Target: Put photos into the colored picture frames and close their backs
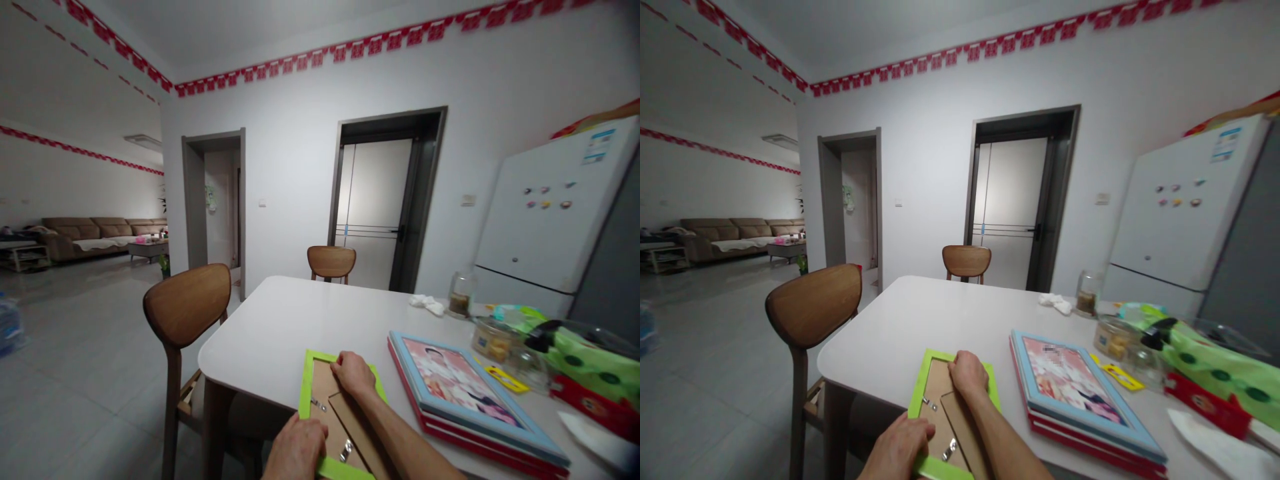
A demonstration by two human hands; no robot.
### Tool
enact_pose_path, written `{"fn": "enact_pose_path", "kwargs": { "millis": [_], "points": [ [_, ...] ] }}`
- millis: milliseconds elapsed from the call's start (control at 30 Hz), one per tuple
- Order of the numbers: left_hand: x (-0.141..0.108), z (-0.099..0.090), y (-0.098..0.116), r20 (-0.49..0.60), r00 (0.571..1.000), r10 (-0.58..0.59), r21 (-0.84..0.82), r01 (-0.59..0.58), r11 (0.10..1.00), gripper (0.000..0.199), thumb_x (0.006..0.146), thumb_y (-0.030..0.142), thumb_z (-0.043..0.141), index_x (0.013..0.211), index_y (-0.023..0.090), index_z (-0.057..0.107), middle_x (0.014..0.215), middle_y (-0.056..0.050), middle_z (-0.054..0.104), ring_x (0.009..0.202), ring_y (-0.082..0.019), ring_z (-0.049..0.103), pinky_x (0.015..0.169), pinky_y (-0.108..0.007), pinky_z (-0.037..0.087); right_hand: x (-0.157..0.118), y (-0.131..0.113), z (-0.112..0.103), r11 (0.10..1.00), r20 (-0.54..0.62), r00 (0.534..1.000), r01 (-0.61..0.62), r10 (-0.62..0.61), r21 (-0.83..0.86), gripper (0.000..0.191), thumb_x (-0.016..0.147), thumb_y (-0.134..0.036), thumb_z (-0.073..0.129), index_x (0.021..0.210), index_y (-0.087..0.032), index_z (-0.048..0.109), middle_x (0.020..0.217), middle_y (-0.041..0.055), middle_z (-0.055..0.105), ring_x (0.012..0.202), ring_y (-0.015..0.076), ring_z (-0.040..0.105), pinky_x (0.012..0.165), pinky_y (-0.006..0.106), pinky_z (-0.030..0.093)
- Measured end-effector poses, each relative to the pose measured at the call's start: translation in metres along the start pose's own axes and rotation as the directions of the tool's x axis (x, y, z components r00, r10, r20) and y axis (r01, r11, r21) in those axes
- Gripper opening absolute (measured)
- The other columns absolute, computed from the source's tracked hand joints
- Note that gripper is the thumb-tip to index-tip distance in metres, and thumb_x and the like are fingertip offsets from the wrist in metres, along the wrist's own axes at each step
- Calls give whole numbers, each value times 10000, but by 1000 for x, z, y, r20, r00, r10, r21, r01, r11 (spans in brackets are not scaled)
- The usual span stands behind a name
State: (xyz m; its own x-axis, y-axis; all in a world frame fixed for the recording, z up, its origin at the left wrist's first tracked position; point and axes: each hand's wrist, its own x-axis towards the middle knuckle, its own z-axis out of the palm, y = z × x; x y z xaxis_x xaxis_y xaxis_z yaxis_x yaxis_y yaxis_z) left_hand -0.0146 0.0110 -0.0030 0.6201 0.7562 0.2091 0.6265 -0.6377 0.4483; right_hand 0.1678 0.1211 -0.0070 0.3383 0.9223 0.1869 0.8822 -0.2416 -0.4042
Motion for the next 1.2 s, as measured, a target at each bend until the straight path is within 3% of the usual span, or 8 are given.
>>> {"fn": "enact_pose_path", "kwargs": {
  "millis": [200, 333, 467, 633, 733, 933, 1067, 1200],
  "points": [
    [0, -7, 11, 28, 999, -45, 120, 41, 992, 445, 547, 285, 698, 936, 168, 517, 966, -52, 587, 885, -225, 517, 795, -333, 410, 0, 2, -1, 989, -49, 998, 53, -47, 138, 181, 679, -274, 459, 712, -153, 590, 811, 132, 631, 741, 219, 575, 625, 309, 378],
    [14, 26, 20, -31, 992, 123, 218, -113, 969, 206, 813, 233, 449, 1007, 215, 514, 1203, -80, 476, 1087, -237, 437, 922, -432, 317, -1, 16, -14, 938, -42, 994, 109, -101, 329, 222, 677, -359, 470, 608, -175, 572, 667, 63, 631, 666, 169, 562, 634, 270, 383],
    [30, 54, 28, -29, 967, 253, 274, -236, 932, 205, 833, 174, 394, 978, 199, 537, 1164, -84, 512, 1075, -230, 458, 871, -359, 402, -13, 40, -35, 841, -32, 998, 58, -48, 537, 236, 651, -379, 465, 665, -171, 576, 686, 44, 627, 655, 155, 565, 608, 252, 406],
    [33, 21, 39, -184, 964, 194, 204, -156, 967, 322, 724, 82, 467, 1036, 158, 490, 1029, -77, 587, 943, -198, 533, 837, -320, 426, -41, 61, -54, 659, 21, 994, -85, 104, 747, 351, 653, -414, 398, 862, -164, 528, 784, 44, 600, 617, 127, 572, 525, 234, 427],
    [33, 1, 44, -184, 970, 161, 232, -116, 966, 381, 666, 22, 451, 1007, 186, 498, 961, -41, 598, 869, -192, 542, 769, -306, 456, -57, 57, -52, 553, 62, 986, -139, 156, 821, 351, 620, -387, 453, 880, -162, 523, 754, 38, 592, 606, 129, 573, 499, 233, 424],
    [32, 1, 32, -221, 913, 344, 352, -254, 901, 391, 718, 47, 410, 1065, 213, 477, 939, -51, 602, 865, -215, 548, 780, -342, 457, -84, 30, -44, 31, 363, 927, -367, 91, 930, 274, 564, -340, 585, 779, -175, 539, 642, -1, 586, 530, 114, 542, 463, 219, 390],
    [33, -4, 32, -306, 878, 367, 350, -255, 902, 467, 706, 88, 433, 1145, 246, 420, 1075, -46, 556, 969, -219, 513, 836, -346, 430, -98, 8, -63, -6, 383, 910, -389, -160, 921, 207, 555, -260, 595, 725, -144, 574, 584, -9, 586, 502, 100, 513, 453, 203, 372],
    [44, -11, 37, -404, 863, 304, 305, -186, 934, 562, 663, 78, 420, 1213, 170, 348, 1216, -98, 454, 1115, -245, 405, 902, -400, 372, -104, -14, -100, 24, 258, 944, -258, -206, 966, 336, 584, -301, 605, 883, -152, 583, 687, 8, 618, 593, 107, 536, 532, 219, 406]
  ]
}}
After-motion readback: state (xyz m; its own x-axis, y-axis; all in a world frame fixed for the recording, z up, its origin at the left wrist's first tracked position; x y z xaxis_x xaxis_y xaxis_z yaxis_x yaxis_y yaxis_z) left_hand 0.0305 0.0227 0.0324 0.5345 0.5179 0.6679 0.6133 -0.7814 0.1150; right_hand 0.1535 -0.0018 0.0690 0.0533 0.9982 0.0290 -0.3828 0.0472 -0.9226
